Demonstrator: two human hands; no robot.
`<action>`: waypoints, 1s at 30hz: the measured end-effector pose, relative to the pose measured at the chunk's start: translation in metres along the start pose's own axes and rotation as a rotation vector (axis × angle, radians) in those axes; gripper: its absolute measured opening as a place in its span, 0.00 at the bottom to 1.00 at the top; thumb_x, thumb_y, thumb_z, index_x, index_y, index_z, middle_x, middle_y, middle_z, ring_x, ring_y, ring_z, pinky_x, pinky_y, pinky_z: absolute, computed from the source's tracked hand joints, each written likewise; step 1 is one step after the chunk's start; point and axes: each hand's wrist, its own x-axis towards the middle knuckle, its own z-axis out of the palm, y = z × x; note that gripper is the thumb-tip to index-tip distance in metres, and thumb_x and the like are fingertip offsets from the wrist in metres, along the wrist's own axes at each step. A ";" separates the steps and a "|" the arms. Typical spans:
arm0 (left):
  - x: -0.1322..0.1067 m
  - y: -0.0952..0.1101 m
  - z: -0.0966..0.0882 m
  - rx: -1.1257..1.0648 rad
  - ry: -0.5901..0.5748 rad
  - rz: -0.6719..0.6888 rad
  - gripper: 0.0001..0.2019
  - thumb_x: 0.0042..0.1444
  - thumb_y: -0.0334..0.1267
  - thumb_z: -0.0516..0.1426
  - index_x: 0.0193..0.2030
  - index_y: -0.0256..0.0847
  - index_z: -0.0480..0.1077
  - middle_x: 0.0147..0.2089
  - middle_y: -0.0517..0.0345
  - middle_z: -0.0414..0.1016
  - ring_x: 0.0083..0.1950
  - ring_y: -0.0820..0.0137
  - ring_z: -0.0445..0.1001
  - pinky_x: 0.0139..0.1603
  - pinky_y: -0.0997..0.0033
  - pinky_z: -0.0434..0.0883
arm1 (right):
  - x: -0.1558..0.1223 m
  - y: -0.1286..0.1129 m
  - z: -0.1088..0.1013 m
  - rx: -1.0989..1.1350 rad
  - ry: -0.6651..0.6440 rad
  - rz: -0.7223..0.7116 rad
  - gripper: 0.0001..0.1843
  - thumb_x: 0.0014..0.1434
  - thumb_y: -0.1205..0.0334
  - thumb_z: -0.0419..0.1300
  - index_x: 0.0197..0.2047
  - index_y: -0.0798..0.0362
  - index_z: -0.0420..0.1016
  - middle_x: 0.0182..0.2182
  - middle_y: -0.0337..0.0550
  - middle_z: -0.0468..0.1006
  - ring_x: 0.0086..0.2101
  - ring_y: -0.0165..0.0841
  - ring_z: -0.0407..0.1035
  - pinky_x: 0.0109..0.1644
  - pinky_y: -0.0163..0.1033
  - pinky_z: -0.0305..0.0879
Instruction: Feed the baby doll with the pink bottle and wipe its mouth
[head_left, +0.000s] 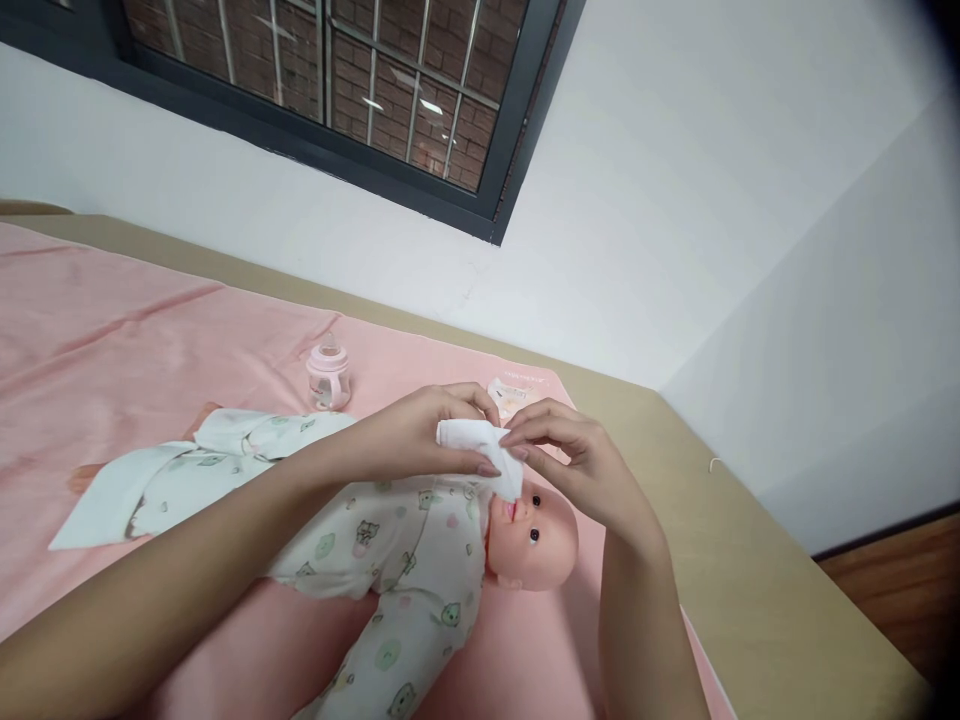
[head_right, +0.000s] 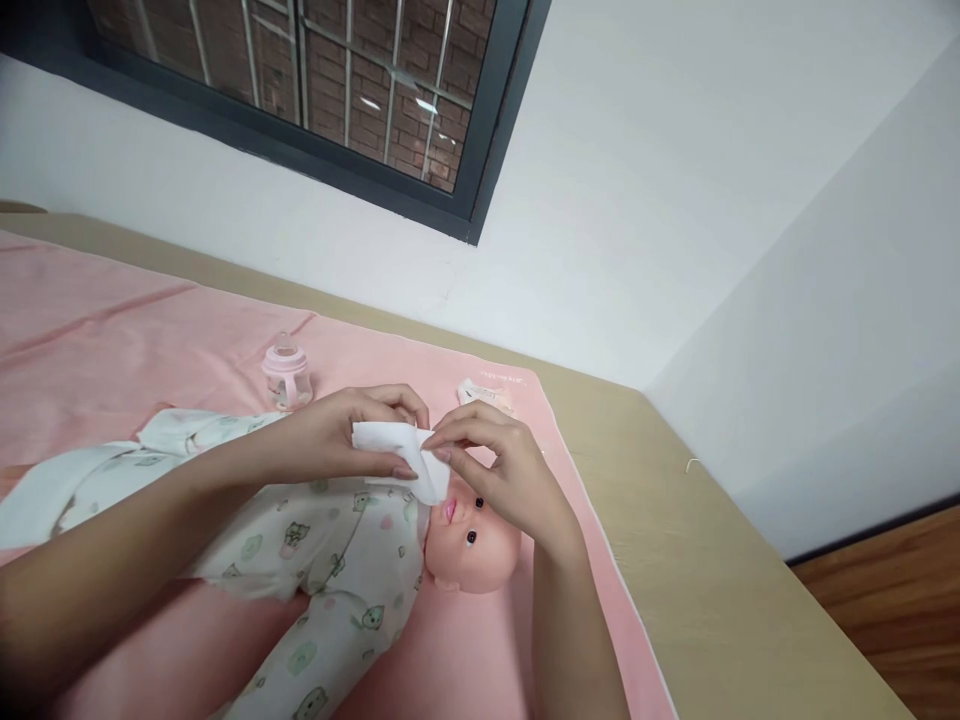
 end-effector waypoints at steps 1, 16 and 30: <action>0.000 0.000 0.000 0.006 0.029 0.013 0.08 0.52 0.43 0.62 0.36 0.43 0.76 0.47 0.59 0.69 0.47 0.70 0.70 0.48 0.74 0.66 | 0.000 0.000 0.000 -0.009 -0.006 0.004 0.08 0.59 0.58 0.58 0.39 0.44 0.79 0.42 0.43 0.74 0.44 0.34 0.69 0.48 0.42 0.68; 0.001 0.001 -0.001 -0.024 0.134 -0.044 0.13 0.54 0.47 0.60 0.34 0.38 0.73 0.36 0.58 0.74 0.37 0.70 0.70 0.38 0.73 0.65 | 0.001 0.009 -0.007 -0.007 -0.073 0.015 0.11 0.60 0.55 0.57 0.42 0.42 0.79 0.49 0.44 0.72 0.51 0.37 0.65 0.54 0.46 0.66; 0.009 -0.014 0.042 0.078 -0.117 -0.331 0.13 0.49 0.43 0.57 0.21 0.38 0.61 0.22 0.63 0.61 0.25 0.73 0.60 0.23 0.74 0.53 | 0.017 0.181 0.012 0.294 0.177 0.432 0.18 0.50 0.48 0.61 0.35 0.56 0.76 0.37 0.47 0.78 0.34 0.33 0.71 0.47 0.44 0.67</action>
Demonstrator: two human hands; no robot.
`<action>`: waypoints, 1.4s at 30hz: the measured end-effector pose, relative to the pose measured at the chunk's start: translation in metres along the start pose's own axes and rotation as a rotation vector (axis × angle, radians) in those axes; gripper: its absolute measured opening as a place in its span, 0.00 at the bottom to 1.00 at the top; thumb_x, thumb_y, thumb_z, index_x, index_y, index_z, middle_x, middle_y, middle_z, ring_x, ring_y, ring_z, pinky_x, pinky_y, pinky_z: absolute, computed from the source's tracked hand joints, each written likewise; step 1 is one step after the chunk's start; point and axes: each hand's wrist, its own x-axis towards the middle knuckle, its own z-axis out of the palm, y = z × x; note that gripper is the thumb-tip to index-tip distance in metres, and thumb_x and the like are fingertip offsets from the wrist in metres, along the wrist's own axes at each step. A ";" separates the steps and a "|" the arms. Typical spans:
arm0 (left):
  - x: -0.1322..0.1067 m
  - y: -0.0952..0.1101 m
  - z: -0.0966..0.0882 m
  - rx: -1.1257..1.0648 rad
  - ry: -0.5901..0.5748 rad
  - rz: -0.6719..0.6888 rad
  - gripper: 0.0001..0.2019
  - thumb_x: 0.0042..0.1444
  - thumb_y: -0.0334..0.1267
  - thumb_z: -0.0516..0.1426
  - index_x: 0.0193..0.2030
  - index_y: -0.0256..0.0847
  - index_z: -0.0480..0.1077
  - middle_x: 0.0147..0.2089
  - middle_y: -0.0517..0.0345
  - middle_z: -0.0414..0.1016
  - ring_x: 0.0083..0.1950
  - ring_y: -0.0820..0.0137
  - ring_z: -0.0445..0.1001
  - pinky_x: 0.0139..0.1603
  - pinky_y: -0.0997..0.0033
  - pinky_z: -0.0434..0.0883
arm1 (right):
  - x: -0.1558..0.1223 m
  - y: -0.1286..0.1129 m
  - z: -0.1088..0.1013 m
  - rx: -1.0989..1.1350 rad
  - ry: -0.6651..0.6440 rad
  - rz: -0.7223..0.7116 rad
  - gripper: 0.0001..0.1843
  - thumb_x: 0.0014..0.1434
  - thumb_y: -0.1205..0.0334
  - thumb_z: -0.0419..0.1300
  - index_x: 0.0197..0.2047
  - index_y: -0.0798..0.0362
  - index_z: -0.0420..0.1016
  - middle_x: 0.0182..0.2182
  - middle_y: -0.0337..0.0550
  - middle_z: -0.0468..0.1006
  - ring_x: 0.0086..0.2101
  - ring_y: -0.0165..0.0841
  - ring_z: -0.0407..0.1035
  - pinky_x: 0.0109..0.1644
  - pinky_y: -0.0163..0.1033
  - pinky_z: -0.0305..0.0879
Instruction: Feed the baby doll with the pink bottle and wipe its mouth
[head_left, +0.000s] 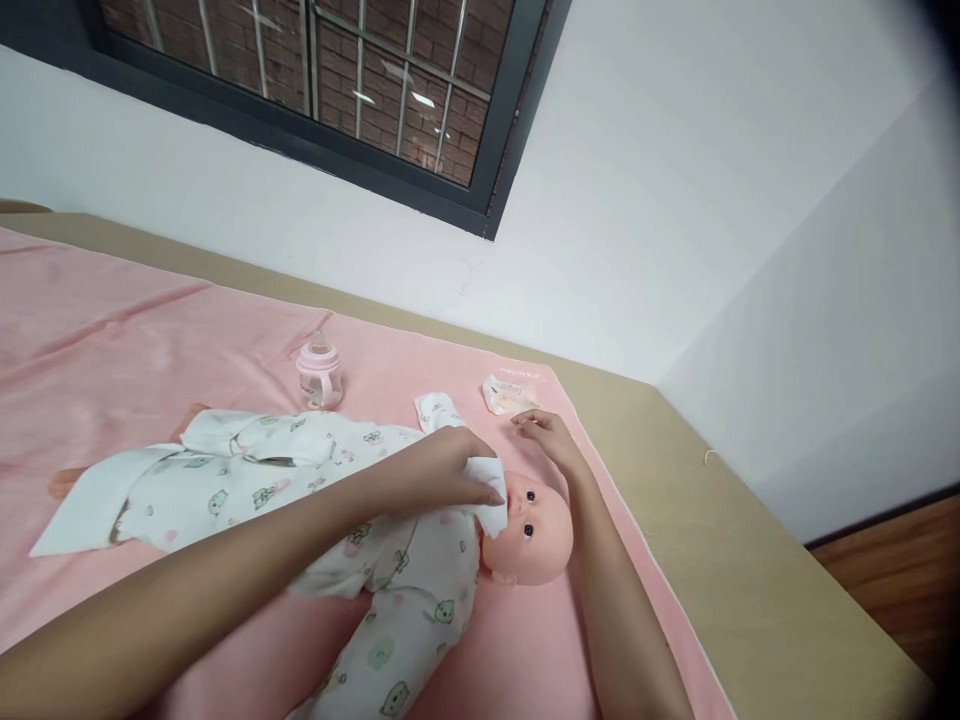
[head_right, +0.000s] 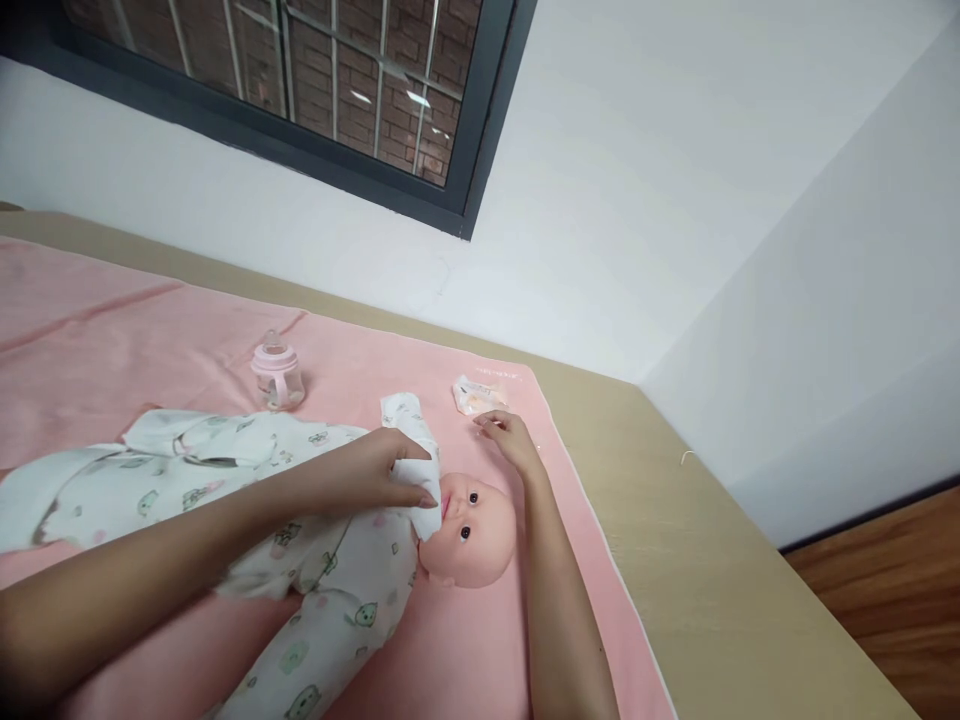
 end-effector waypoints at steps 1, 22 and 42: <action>0.000 0.001 0.001 0.018 0.010 0.006 0.13 0.49 0.42 0.57 0.21 0.39 0.60 0.21 0.63 0.61 0.25 0.73 0.59 0.22 0.74 0.53 | 0.003 0.014 0.001 0.007 -0.001 0.032 0.18 0.50 0.48 0.61 0.34 0.56 0.76 0.37 0.48 0.78 0.35 0.34 0.71 0.47 0.44 0.67; 0.002 0.008 0.014 0.354 0.037 0.072 0.15 0.48 0.36 0.52 0.20 0.39 0.47 0.22 0.61 0.58 0.27 0.71 0.56 0.31 0.68 0.52 | 0.005 0.054 0.003 -0.129 0.016 0.011 0.16 0.54 0.53 0.56 0.36 0.57 0.76 0.37 0.49 0.78 0.37 0.35 0.70 0.46 0.40 0.64; 0.007 -0.011 0.013 0.412 0.121 0.180 0.10 0.49 0.33 0.51 0.22 0.37 0.52 0.23 0.65 0.60 0.28 0.72 0.58 0.40 0.68 0.55 | 0.005 0.052 0.004 -0.098 0.029 0.050 0.15 0.52 0.52 0.58 0.33 0.55 0.77 0.35 0.46 0.78 0.36 0.33 0.70 0.45 0.40 0.65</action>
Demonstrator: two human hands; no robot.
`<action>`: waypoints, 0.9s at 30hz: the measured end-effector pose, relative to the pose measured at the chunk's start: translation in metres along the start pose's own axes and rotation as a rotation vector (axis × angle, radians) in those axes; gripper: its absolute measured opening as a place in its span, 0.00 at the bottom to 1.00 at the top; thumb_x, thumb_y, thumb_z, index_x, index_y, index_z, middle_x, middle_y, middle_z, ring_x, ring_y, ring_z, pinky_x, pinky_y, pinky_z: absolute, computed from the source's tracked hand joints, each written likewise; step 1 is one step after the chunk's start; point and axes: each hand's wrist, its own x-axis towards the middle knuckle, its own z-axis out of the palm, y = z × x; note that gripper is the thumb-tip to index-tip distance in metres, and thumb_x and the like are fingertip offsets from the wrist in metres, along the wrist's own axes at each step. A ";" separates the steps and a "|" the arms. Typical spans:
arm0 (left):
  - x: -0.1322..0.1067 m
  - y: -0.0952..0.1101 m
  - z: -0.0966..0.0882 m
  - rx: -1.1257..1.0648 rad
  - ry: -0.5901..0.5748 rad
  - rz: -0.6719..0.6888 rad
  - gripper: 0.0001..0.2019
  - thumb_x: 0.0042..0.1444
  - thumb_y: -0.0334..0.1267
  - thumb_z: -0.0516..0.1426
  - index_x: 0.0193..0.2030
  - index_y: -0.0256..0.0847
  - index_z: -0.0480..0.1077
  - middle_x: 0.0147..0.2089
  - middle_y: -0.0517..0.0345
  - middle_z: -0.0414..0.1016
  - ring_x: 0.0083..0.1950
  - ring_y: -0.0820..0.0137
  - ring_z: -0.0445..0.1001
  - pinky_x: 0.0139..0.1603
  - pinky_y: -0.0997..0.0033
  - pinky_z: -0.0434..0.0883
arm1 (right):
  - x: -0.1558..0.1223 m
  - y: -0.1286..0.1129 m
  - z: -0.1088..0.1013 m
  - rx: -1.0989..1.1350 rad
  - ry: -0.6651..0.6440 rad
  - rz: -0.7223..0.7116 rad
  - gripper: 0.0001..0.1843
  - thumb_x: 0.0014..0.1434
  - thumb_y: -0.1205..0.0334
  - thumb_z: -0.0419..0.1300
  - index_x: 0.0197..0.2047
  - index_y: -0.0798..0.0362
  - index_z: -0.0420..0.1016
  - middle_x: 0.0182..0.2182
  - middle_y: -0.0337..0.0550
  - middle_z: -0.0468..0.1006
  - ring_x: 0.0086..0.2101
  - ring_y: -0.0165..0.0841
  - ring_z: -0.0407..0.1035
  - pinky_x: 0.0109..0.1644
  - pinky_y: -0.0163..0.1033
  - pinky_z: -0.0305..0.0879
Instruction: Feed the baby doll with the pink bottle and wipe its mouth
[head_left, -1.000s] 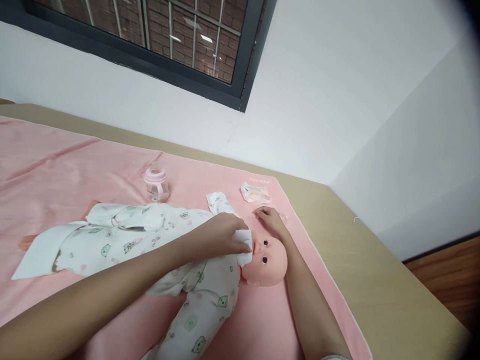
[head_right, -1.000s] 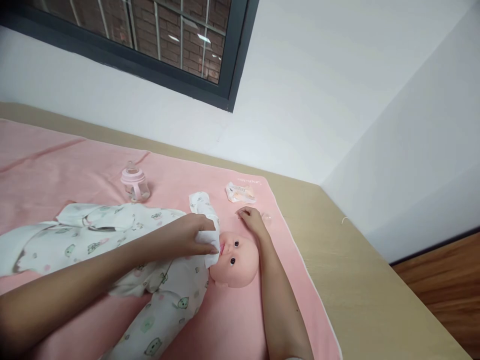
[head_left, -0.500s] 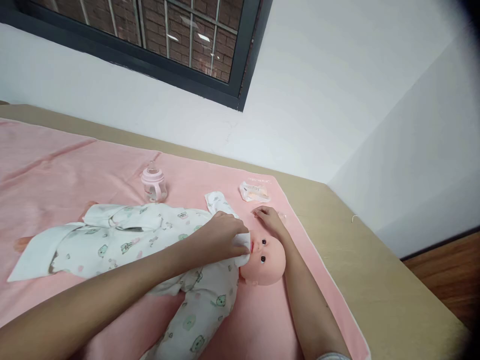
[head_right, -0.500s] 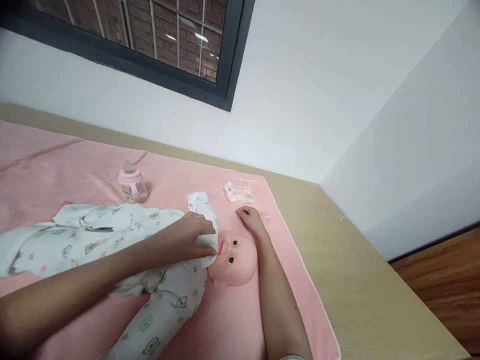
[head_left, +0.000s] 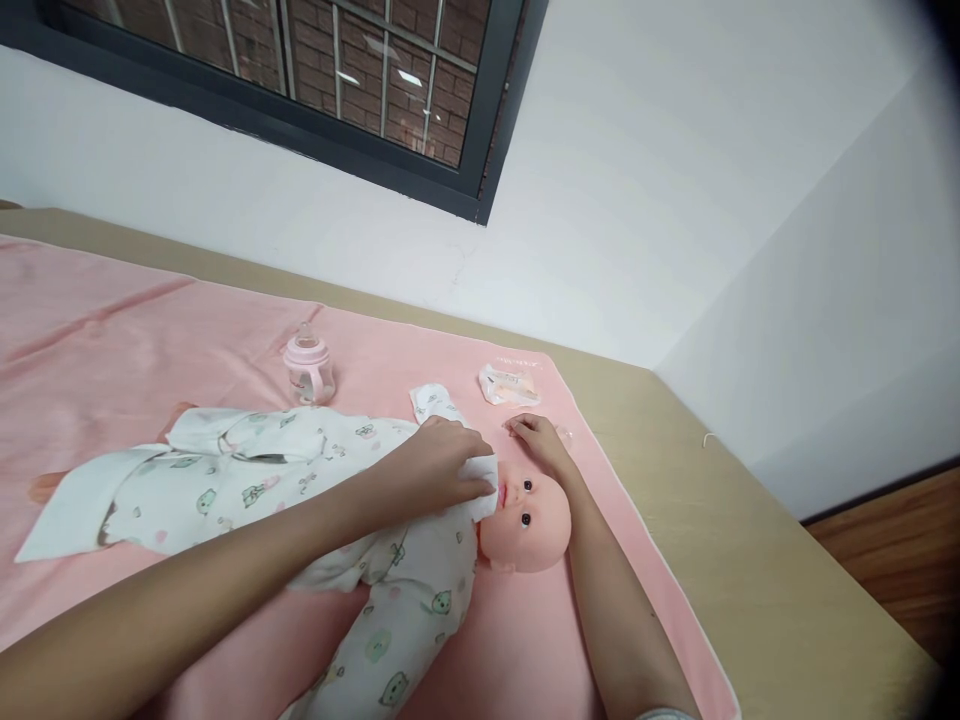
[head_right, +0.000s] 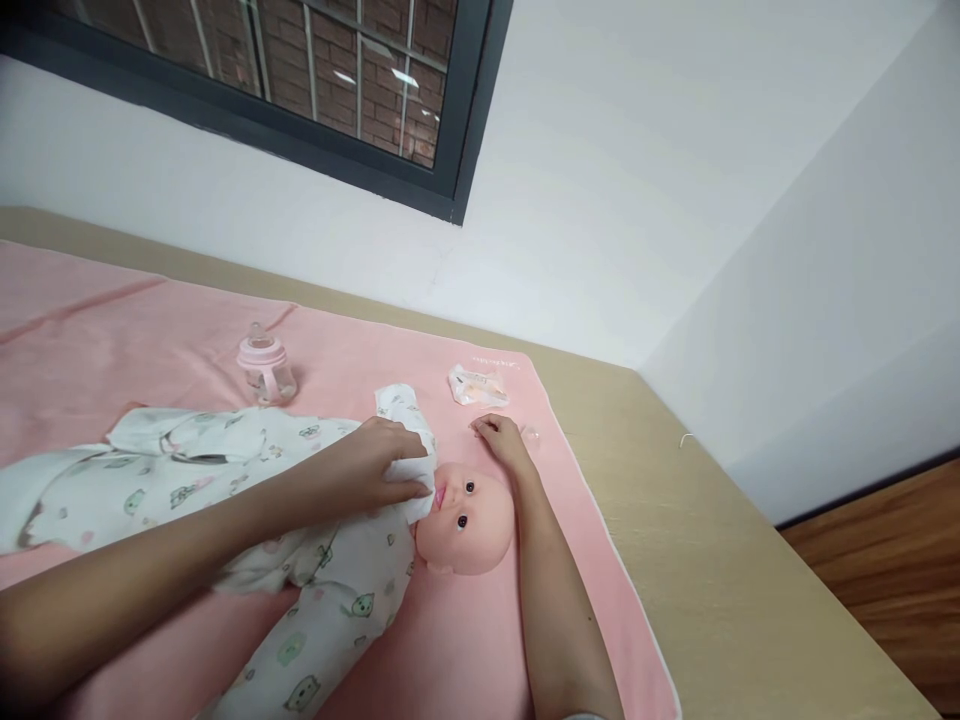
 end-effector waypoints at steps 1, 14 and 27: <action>0.000 -0.001 0.001 0.005 0.007 0.001 0.11 0.50 0.33 0.51 0.22 0.37 0.52 0.23 0.65 0.60 0.28 0.72 0.59 0.40 0.68 0.55 | 0.000 0.000 0.000 0.003 -0.002 0.002 0.15 0.52 0.51 0.58 0.33 0.55 0.77 0.35 0.46 0.78 0.36 0.33 0.70 0.45 0.40 0.65; 0.006 0.000 0.004 0.061 0.092 0.015 0.12 0.53 0.33 0.53 0.22 0.38 0.54 0.24 0.63 0.64 0.29 0.71 0.62 0.35 0.69 0.55 | 0.005 0.007 0.000 0.000 0.004 -0.017 0.15 0.52 0.52 0.58 0.34 0.55 0.77 0.35 0.46 0.79 0.35 0.33 0.70 0.44 0.39 0.65; 0.007 -0.004 0.009 0.036 0.105 0.061 0.10 0.55 0.27 0.51 0.33 0.41 0.73 0.34 0.58 0.72 0.38 0.67 0.69 0.40 0.69 0.60 | 0.005 0.007 0.000 0.024 0.004 -0.009 0.16 0.51 0.51 0.58 0.34 0.55 0.76 0.35 0.46 0.79 0.35 0.32 0.70 0.44 0.39 0.65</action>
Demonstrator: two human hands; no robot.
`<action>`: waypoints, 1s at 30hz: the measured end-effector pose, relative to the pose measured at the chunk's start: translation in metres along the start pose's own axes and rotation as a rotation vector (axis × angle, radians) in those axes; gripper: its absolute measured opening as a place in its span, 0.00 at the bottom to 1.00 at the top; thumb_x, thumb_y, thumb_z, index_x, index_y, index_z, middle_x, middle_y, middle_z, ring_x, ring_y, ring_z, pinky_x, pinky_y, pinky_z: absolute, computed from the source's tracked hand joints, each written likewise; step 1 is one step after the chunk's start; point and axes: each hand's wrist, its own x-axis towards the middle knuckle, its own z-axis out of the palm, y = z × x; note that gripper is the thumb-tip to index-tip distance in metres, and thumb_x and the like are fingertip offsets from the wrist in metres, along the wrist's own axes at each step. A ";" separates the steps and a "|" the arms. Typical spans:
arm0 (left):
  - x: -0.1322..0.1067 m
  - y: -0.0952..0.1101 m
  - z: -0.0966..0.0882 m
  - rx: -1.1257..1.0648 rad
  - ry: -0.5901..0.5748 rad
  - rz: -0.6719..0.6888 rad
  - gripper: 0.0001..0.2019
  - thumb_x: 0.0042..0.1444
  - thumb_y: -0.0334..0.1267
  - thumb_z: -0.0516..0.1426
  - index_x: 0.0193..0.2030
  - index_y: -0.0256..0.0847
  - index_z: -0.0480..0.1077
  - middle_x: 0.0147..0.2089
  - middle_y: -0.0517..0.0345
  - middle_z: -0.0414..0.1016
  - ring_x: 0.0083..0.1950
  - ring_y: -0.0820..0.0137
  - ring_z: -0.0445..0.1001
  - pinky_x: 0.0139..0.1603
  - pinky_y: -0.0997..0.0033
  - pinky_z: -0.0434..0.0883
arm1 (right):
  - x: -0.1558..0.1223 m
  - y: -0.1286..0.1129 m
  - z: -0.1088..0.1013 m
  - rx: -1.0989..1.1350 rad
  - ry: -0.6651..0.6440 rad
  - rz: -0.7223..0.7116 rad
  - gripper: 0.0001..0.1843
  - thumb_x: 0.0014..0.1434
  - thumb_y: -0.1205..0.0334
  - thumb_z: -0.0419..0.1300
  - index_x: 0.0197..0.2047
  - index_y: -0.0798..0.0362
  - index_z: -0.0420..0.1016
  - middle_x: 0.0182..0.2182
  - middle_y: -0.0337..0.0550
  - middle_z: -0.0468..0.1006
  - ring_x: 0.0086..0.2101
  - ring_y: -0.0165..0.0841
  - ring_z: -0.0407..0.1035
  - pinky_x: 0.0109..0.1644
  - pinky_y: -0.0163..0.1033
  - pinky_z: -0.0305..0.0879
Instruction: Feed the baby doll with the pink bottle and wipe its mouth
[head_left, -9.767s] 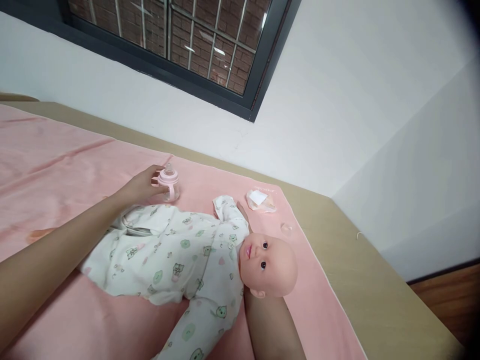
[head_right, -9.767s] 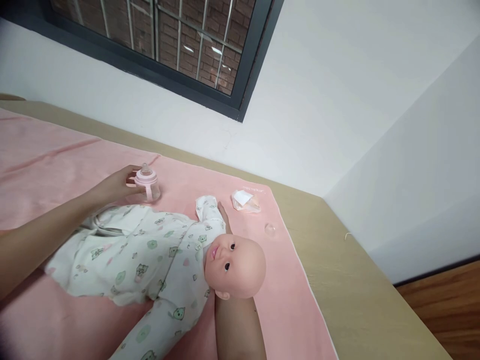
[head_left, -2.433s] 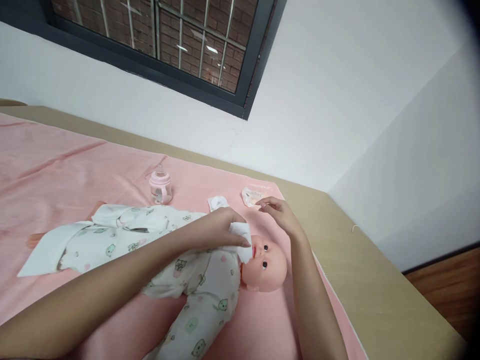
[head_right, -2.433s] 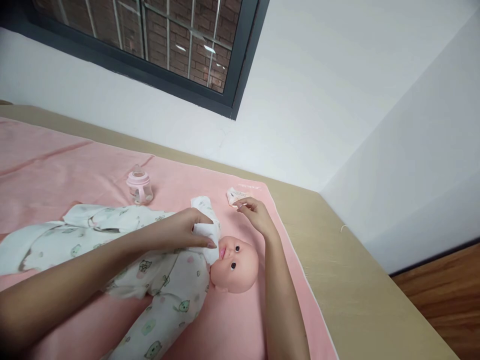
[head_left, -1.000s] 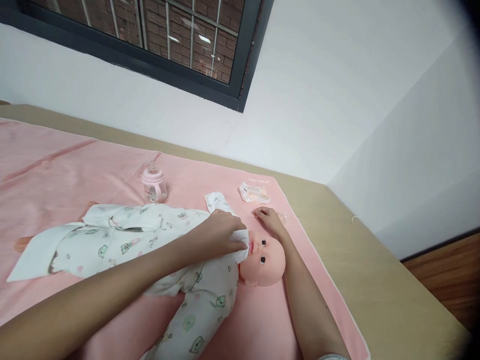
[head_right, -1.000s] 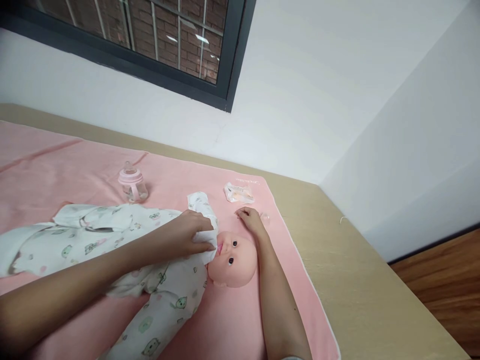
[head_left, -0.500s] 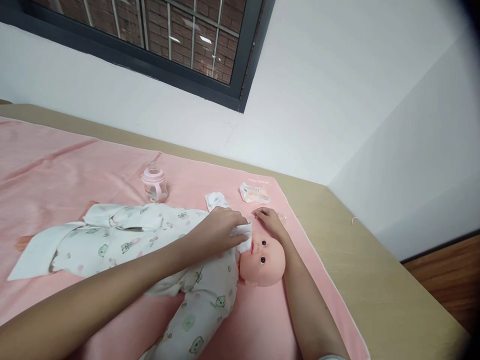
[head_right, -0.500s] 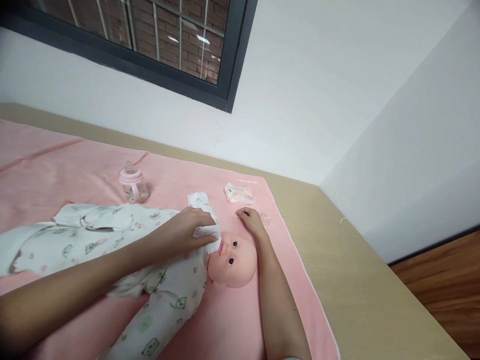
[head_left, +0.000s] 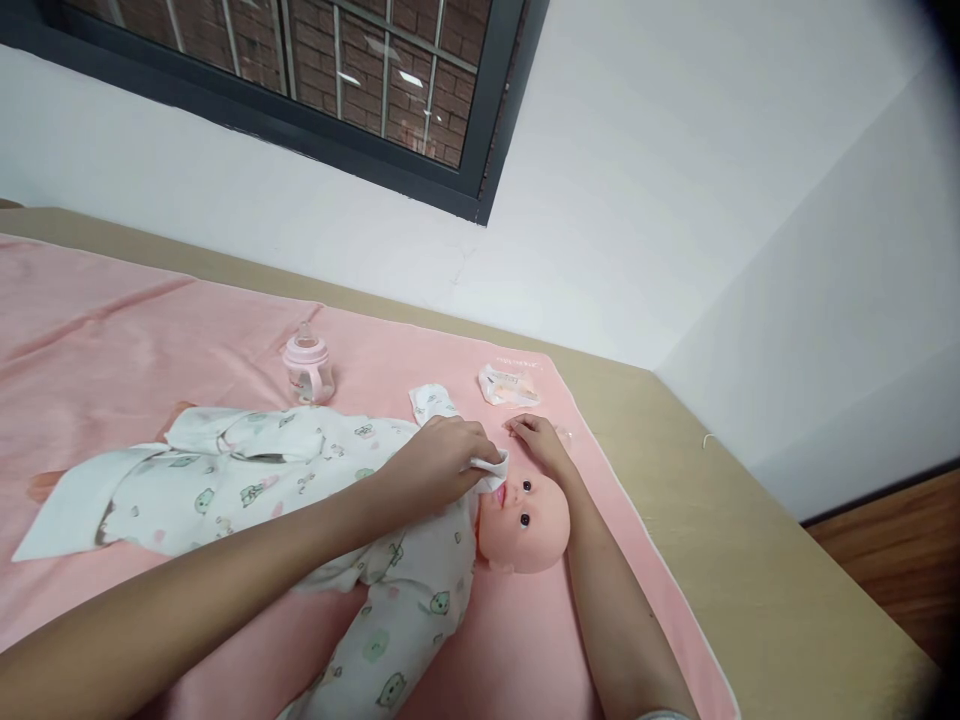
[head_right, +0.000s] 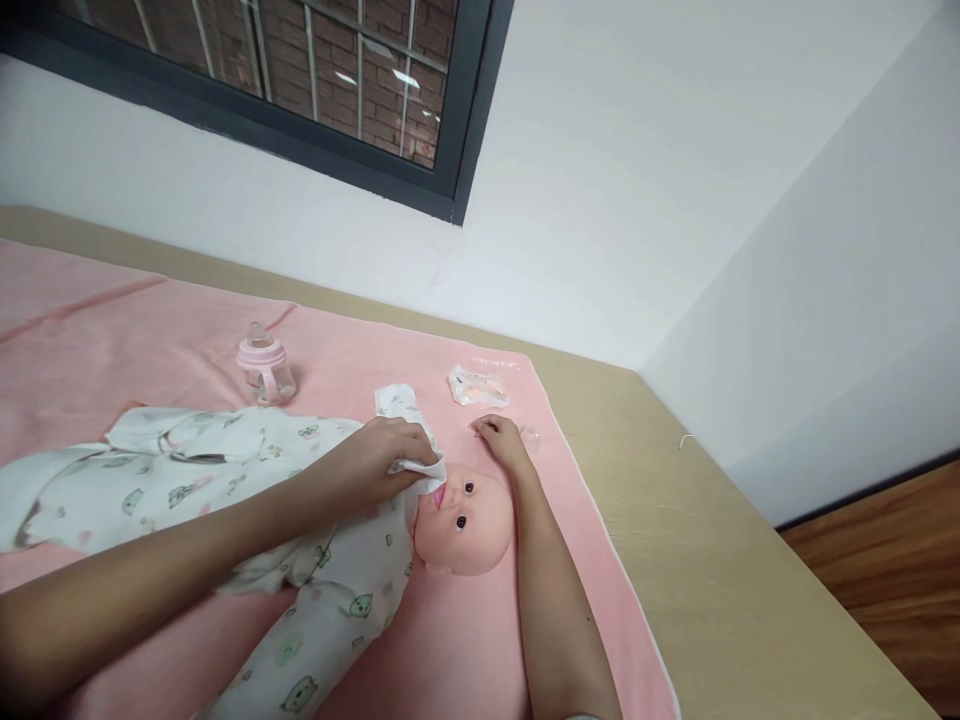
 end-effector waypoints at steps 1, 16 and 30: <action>0.000 0.000 0.000 0.010 -0.003 0.000 0.11 0.54 0.27 0.50 0.33 0.41 0.73 0.34 0.58 0.72 0.38 0.67 0.69 0.40 0.69 0.60 | 0.000 0.000 0.000 0.003 -0.001 0.000 0.16 0.51 0.51 0.58 0.33 0.55 0.76 0.35 0.46 0.79 0.35 0.33 0.70 0.44 0.39 0.65; -0.003 0.013 -0.015 -0.110 -0.011 -0.084 0.08 0.56 0.27 0.45 0.28 0.39 0.58 0.28 0.61 0.65 0.32 0.69 0.64 0.34 0.70 0.57 | -0.003 -0.006 0.000 0.003 0.005 0.015 0.15 0.51 0.52 0.58 0.33 0.55 0.76 0.35 0.45 0.79 0.35 0.33 0.70 0.45 0.39 0.65; -0.011 0.025 -0.012 -0.204 -0.145 -0.089 0.08 0.56 0.29 0.46 0.27 0.39 0.60 0.28 0.63 0.67 0.31 0.71 0.64 0.30 0.70 0.54 | 0.001 0.003 -0.001 -0.017 0.010 -0.006 0.14 0.52 0.53 0.57 0.33 0.55 0.76 0.36 0.46 0.79 0.35 0.32 0.71 0.45 0.39 0.65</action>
